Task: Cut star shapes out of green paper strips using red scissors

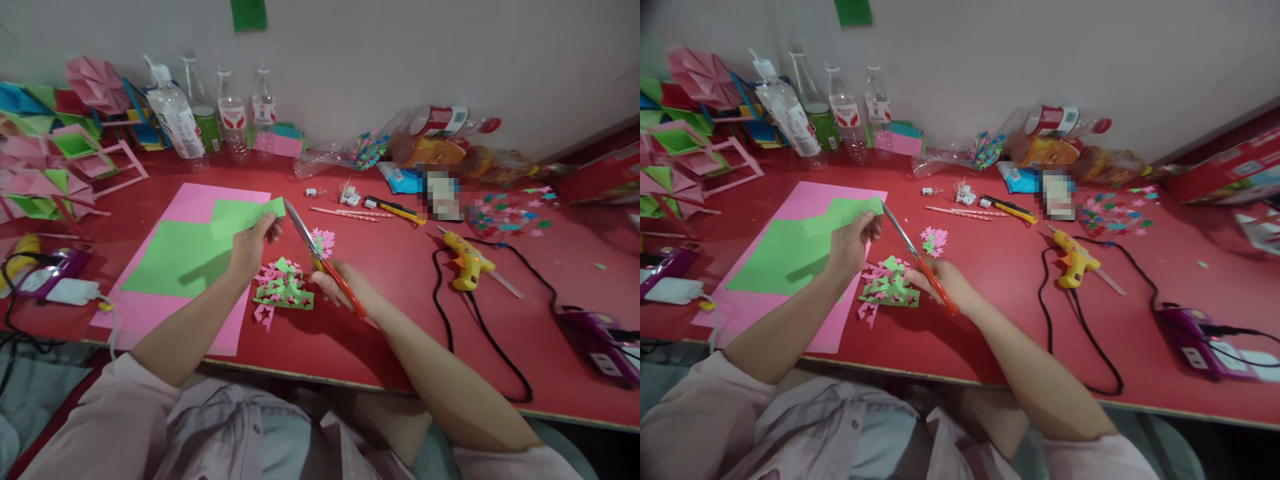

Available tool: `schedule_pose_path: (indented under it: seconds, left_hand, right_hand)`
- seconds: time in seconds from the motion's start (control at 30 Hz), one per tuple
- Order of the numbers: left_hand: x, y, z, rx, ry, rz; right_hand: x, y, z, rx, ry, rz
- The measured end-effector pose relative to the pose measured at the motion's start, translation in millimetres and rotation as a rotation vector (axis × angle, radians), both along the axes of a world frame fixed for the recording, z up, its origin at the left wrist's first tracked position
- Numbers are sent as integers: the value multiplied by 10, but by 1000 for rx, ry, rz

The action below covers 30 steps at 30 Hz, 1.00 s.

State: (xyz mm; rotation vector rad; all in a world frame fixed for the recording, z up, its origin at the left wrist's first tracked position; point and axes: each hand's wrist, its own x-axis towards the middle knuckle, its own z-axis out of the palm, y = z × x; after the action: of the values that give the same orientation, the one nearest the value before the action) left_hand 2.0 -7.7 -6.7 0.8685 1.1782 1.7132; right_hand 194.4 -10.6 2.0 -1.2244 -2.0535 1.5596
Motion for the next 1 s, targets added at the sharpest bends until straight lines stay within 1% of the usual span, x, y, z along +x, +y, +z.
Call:
schedule_pose_path:
  seconds: [0.13, 0.3, 0.43, 0.57, 0.77, 1.0]
  left_hand:
    - [0, -3, 2, 18, 38, -14]
    - [3, -3, -2, -3, 113, -7]
    - [-5, 4, -26, 13, 189, -1]
    - [-14, -2, -28, -4, 264, 0]
    - [-12, -13, 5, 31, 253, 0]
    - [-16, -15, 26, 23, 252, 10]
  right_hand:
    - [-3, -15, 8, 1, -9, 13]
    - [-21, -22, 10, -28, -7, 7]
    - [-21, -30, 17, -19, 30, -2]
    - [-16, -43, 34, -24, 54, 6]
    - [-34, -90, 50, -64, 41, -61]
    - [-55, -111, 64, -66, 53, -69]
